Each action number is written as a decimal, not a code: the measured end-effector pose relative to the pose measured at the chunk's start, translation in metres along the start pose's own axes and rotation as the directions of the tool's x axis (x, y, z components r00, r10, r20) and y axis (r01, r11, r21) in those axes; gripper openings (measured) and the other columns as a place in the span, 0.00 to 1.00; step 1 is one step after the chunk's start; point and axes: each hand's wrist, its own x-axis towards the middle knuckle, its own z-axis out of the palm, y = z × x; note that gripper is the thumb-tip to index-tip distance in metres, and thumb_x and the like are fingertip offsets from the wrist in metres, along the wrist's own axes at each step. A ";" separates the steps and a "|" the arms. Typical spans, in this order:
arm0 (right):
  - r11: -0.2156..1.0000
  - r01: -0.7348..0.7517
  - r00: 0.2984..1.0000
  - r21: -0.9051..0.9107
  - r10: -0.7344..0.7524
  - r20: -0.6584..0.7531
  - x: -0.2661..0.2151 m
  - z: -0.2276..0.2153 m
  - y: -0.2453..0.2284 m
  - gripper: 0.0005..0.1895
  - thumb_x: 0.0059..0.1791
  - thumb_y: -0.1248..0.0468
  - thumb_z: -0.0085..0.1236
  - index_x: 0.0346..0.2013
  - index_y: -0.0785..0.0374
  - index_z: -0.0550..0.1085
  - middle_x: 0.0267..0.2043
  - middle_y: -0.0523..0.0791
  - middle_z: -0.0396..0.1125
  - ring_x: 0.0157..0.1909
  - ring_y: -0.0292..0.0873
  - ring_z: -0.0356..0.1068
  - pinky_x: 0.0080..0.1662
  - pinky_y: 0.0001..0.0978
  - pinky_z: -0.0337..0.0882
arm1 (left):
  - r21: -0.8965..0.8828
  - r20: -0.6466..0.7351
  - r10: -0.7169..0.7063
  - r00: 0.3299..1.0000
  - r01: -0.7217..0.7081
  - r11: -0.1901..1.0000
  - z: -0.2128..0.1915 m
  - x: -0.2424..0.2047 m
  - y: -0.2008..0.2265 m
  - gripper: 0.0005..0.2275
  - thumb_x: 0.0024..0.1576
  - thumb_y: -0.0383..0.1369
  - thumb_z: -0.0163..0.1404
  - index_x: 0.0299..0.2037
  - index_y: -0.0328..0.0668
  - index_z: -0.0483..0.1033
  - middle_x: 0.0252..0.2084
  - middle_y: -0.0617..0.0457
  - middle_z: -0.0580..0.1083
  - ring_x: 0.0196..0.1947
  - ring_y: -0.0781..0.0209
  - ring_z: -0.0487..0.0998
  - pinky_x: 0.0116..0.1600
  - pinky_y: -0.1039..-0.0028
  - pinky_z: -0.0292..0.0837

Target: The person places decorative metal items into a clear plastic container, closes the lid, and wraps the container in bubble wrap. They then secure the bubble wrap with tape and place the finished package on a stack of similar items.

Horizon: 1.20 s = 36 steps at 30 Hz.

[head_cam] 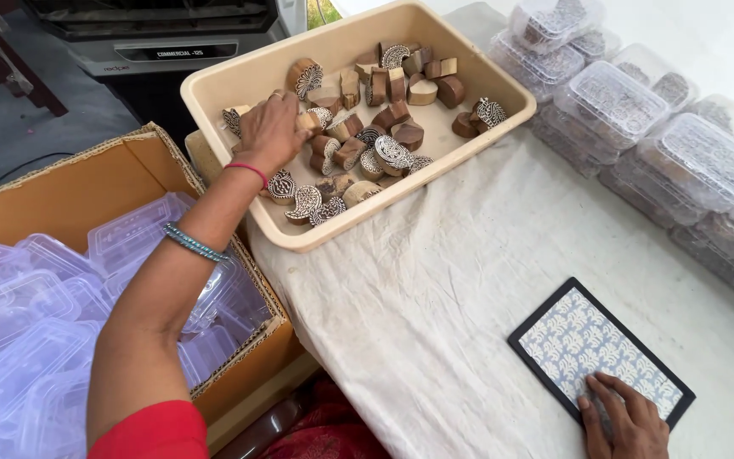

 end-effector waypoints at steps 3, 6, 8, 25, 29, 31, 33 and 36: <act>1.000 -0.007 1.000 0.010 0.007 -0.023 0.001 0.002 0.000 0.17 0.48 0.53 0.61 0.50 0.51 0.81 0.57 0.42 0.74 0.63 0.45 0.72 0.65 0.45 0.71 | -0.148 -0.016 0.030 0.999 -0.032 0.988 -0.023 -0.001 0.000 0.22 0.56 0.53 0.55 0.38 0.37 0.79 0.38 0.41 0.79 0.39 0.46 0.82 0.45 0.55 0.77; 0.999 -0.028 0.999 -0.014 0.028 -0.023 0.001 0.002 -0.003 0.17 0.47 0.53 0.63 0.49 0.50 0.82 0.55 0.42 0.74 0.63 0.45 0.72 0.65 0.45 0.72 | -0.305 0.056 -0.018 0.998 0.034 0.952 -0.041 -0.007 -0.005 0.20 0.65 0.51 0.51 0.37 0.39 0.79 0.35 0.41 0.79 0.38 0.43 0.81 0.47 0.54 0.76; 0.999 -0.031 0.999 -0.010 0.031 -0.031 0.002 0.002 -0.002 0.17 0.47 0.53 0.63 0.49 0.51 0.82 0.55 0.42 0.74 0.62 0.45 0.73 0.65 0.46 0.72 | -0.221 0.108 0.037 0.994 -0.012 0.975 -0.042 -0.018 -0.007 0.15 0.62 0.46 0.53 0.38 0.41 0.80 0.36 0.41 0.79 0.38 0.43 0.81 0.48 0.54 0.77; 0.990 -0.005 0.998 0.143 0.014 -0.062 0.007 -0.073 -0.069 0.18 0.50 0.58 0.56 0.52 0.59 0.78 0.57 0.45 0.69 0.60 0.49 0.66 0.59 0.44 0.64 | 0.281 0.413 0.114 0.904 -0.246 0.928 -0.021 -0.046 -0.037 0.33 0.41 0.40 0.69 0.60 0.48 0.75 0.64 0.49 0.70 0.66 0.48 0.71 0.67 0.59 0.71; 0.981 0.083 0.994 0.177 -0.070 -0.078 0.006 -0.070 -0.066 0.17 0.51 0.60 0.55 0.52 0.61 0.77 0.57 0.46 0.68 0.60 0.49 0.65 0.59 0.44 0.64 | 0.403 0.500 0.004 0.866 -0.237 0.884 -0.017 -0.037 -0.034 0.42 0.35 0.56 0.72 0.62 0.53 0.75 0.73 0.52 0.60 0.72 0.48 0.61 0.69 0.57 0.68; 0.979 0.095 0.992 0.181 -0.078 -0.098 0.004 -0.073 -0.066 0.16 0.51 0.60 0.55 0.52 0.61 0.77 0.58 0.47 0.68 0.60 0.49 0.65 0.59 0.44 0.63 | 0.478 0.508 -0.024 0.861 -0.259 0.840 -0.007 -0.033 -0.037 0.43 0.35 0.58 0.72 0.64 0.56 0.74 0.74 0.53 0.59 0.74 0.48 0.59 0.69 0.56 0.68; 0.976 0.113 0.991 0.184 -0.097 -0.097 0.005 -0.077 -0.068 0.17 0.52 0.60 0.55 0.53 0.61 0.77 0.58 0.47 0.68 0.61 0.49 0.64 0.59 0.44 0.63 | 0.475 0.456 0.065 0.888 -0.305 0.826 0.012 -0.024 -0.058 0.45 0.29 0.58 0.73 0.62 0.58 0.76 0.71 0.54 0.65 0.71 0.51 0.63 0.66 0.58 0.71; 0.976 0.098 0.993 0.195 -0.084 -0.078 0.006 -0.082 -0.072 0.17 0.52 0.59 0.55 0.53 0.61 0.77 0.58 0.45 0.68 0.61 0.48 0.64 0.59 0.43 0.62 | 0.458 0.370 0.247 0.896 -0.407 0.791 0.043 -0.021 -0.087 0.43 0.27 0.61 0.71 0.56 0.53 0.81 0.56 0.51 0.79 0.62 0.57 0.78 0.68 0.66 0.75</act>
